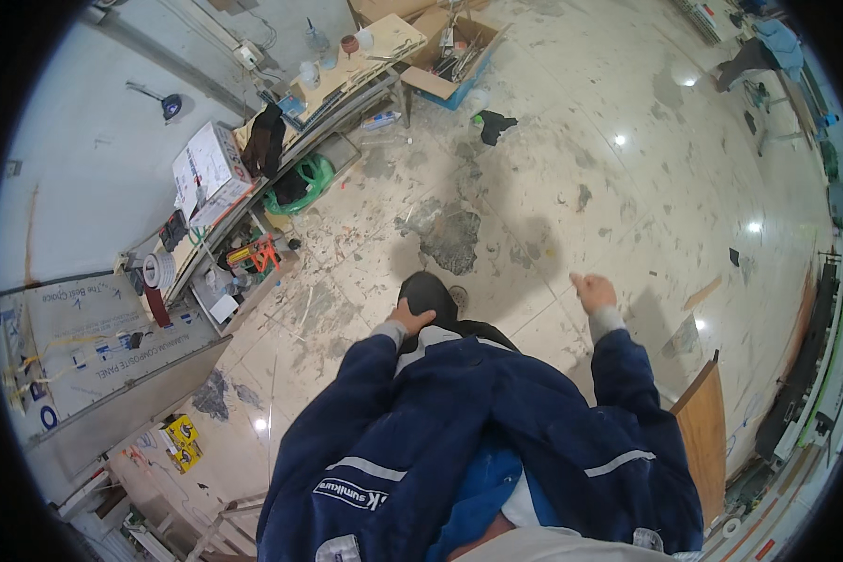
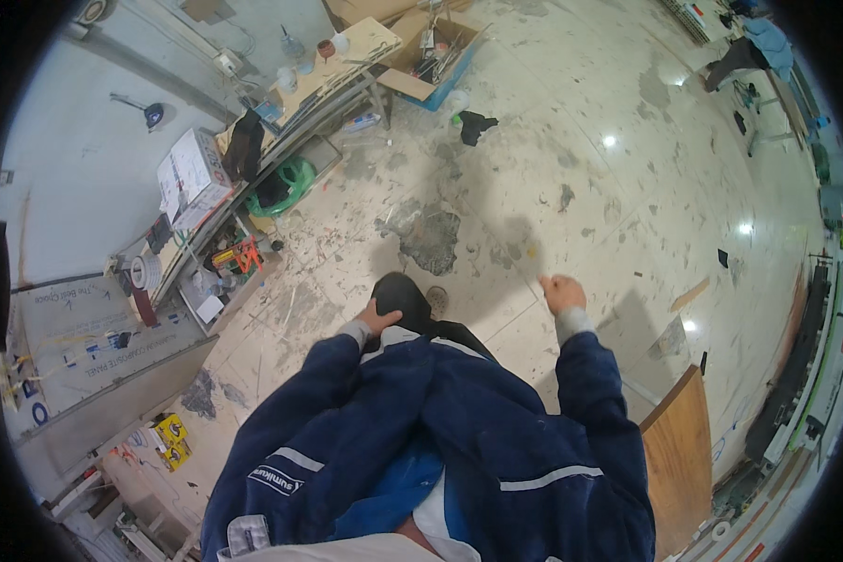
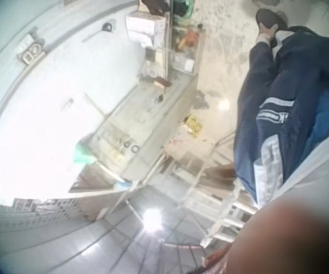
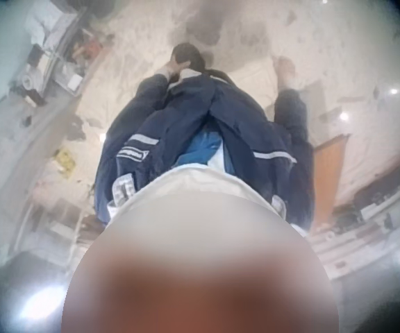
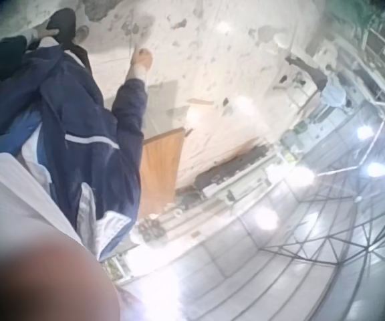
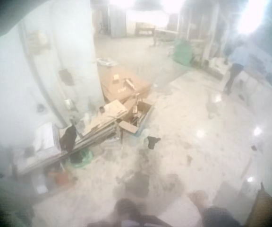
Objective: The person retrieves a cloth and a water bottle, then wipes a large wooden tabletop. They use a small metal tool to scrape the surface and continue wiping with the cloth. The person places a paper label on the table and adjusts it.
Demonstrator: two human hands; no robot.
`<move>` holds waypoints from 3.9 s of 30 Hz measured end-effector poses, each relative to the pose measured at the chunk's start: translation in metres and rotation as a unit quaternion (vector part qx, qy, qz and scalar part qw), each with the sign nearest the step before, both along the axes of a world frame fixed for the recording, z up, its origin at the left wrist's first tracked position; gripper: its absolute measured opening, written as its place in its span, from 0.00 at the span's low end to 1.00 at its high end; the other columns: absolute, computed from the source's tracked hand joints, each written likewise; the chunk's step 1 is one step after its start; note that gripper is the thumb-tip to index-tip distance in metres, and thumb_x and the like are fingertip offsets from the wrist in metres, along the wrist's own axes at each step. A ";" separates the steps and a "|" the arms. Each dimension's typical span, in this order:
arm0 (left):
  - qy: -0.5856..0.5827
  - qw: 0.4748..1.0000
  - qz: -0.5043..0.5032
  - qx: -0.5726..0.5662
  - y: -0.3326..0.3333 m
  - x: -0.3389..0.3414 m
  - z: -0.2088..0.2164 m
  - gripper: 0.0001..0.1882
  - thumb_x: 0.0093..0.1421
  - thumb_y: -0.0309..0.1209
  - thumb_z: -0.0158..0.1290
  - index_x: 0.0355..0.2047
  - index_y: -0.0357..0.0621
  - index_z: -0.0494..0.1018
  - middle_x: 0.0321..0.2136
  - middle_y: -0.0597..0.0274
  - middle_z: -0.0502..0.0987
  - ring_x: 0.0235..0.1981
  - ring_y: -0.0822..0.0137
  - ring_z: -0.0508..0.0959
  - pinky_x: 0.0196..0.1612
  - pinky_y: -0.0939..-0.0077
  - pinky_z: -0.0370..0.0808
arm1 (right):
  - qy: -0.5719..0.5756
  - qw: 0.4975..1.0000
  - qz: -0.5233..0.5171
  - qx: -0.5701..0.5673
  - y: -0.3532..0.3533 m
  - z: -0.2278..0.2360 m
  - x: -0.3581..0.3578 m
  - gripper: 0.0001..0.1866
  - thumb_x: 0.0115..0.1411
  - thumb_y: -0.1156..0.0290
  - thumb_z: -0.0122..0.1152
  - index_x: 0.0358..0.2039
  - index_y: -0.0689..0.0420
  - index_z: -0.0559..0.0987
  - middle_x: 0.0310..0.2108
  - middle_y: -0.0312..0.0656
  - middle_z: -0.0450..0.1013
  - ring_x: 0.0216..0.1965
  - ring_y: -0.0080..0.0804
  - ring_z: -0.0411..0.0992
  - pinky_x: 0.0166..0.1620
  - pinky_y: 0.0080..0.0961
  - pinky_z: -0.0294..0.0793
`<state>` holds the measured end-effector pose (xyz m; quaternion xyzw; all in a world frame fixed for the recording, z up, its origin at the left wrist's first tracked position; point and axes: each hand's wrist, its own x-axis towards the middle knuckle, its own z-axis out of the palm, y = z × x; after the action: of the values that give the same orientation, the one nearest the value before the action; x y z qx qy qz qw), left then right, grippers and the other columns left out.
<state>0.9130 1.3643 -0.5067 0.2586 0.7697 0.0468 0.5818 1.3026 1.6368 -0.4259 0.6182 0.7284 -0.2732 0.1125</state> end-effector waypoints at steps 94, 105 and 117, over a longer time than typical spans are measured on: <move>0.063 0.897 -0.300 0.319 0.672 -0.040 -0.054 0.34 0.44 0.37 0.68 0.52 0.44 0.70 0.48 0.49 0.75 0.53 0.49 0.73 0.57 0.59 0.70 | 0.192 0.709 -0.654 -0.183 0.315 -0.142 -0.015 0.14 0.52 0.65 0.69 0.34 0.63 0.83 0.26 0.35 0.76 0.29 0.22 0.71 0.33 0.26 0.69; -0.136 0.806 -0.439 0.372 0.741 0.018 0.040 0.36 0.47 0.30 0.67 0.57 0.39 0.65 0.49 0.47 0.75 0.51 0.53 0.76 0.55 0.64 0.71 | 0.364 0.367 -0.829 0.214 0.154 0.080 -0.030 0.16 0.53 0.58 0.72 0.24 0.55 0.77 0.16 0.30 0.65 0.16 0.19 0.60 0.19 0.22 0.57; -0.070 0.727 -0.523 0.440 0.733 0.160 0.102 0.40 0.50 0.35 0.67 0.60 0.37 0.61 0.53 0.45 0.72 0.54 0.47 0.73 0.57 0.57 0.69 | 0.102 0.213 -0.766 0.598 -0.124 0.290 0.197 0.11 0.59 0.61 0.68 0.26 0.50 0.76 0.18 0.26 0.64 0.17 0.17 0.60 0.20 0.21 0.56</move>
<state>1.0730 2.0970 -0.4047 0.8429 0.3632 0.0867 0.3875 1.4992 1.5130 -0.1355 0.7290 -0.1433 0.2276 -0.6295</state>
